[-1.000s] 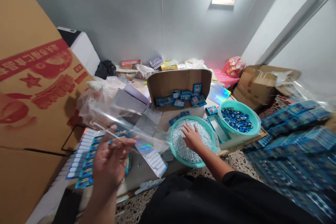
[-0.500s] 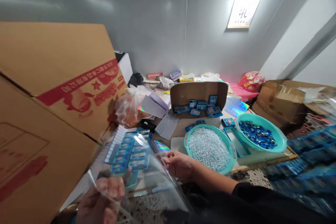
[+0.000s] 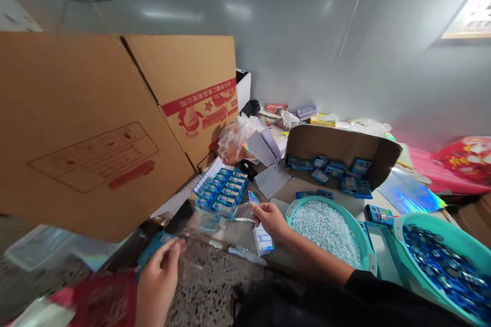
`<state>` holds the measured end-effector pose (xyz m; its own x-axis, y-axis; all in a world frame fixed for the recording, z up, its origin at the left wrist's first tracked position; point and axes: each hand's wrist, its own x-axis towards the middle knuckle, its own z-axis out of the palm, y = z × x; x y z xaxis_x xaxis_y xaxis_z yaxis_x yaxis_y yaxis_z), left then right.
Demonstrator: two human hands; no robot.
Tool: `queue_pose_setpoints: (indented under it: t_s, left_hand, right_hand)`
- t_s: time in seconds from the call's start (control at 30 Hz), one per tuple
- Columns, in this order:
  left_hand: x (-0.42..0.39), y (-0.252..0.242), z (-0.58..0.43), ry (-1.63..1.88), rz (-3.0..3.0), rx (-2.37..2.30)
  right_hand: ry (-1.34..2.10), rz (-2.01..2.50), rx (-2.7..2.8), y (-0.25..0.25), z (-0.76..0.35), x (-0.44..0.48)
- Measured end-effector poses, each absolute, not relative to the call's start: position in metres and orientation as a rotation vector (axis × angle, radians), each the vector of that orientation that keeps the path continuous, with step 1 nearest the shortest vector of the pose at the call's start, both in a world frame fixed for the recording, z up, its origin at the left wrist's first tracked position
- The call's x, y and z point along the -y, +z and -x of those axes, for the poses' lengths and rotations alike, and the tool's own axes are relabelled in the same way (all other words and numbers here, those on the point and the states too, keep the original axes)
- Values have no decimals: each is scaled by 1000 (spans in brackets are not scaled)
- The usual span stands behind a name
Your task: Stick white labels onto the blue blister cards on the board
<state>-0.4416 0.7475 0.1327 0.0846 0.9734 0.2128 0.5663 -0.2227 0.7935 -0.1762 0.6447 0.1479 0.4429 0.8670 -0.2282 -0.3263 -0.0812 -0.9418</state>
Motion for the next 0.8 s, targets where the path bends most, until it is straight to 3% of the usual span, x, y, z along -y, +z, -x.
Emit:
queue_pose_setpoints:
  t_s: [0.1, 0.17, 0.27, 0.4, 0.53, 0.63, 0.8]
  left_hand:
    - [-713, 143, 429, 1331, -2059, -1519]
    - [-687, 153, 416, 1439, -2257, -1202]
    - [-657, 166, 404, 1164, -2416, -878]
    - [-640, 173, 408, 807, -2245, -1180]
    - [-627, 165, 399, 759, -2257, -1348]
    - [-616, 147, 382, 837, -2182, -1270]
    - [-613, 114, 390, 1006, -1837, -1546]
  right_hand:
    - [1053, 1369, 538, 138, 185, -651]
    - [1099, 1349, 569, 130, 195, -654]
    - [1111, 1365, 617, 124, 205, -652]
    - [906, 1466, 685, 126, 205, -639]
    - [805, 1482, 860, 130, 211, -628]
    - [950, 1449, 900, 126, 227, -625]
    - [1483, 1355, 861, 99, 243, -623]
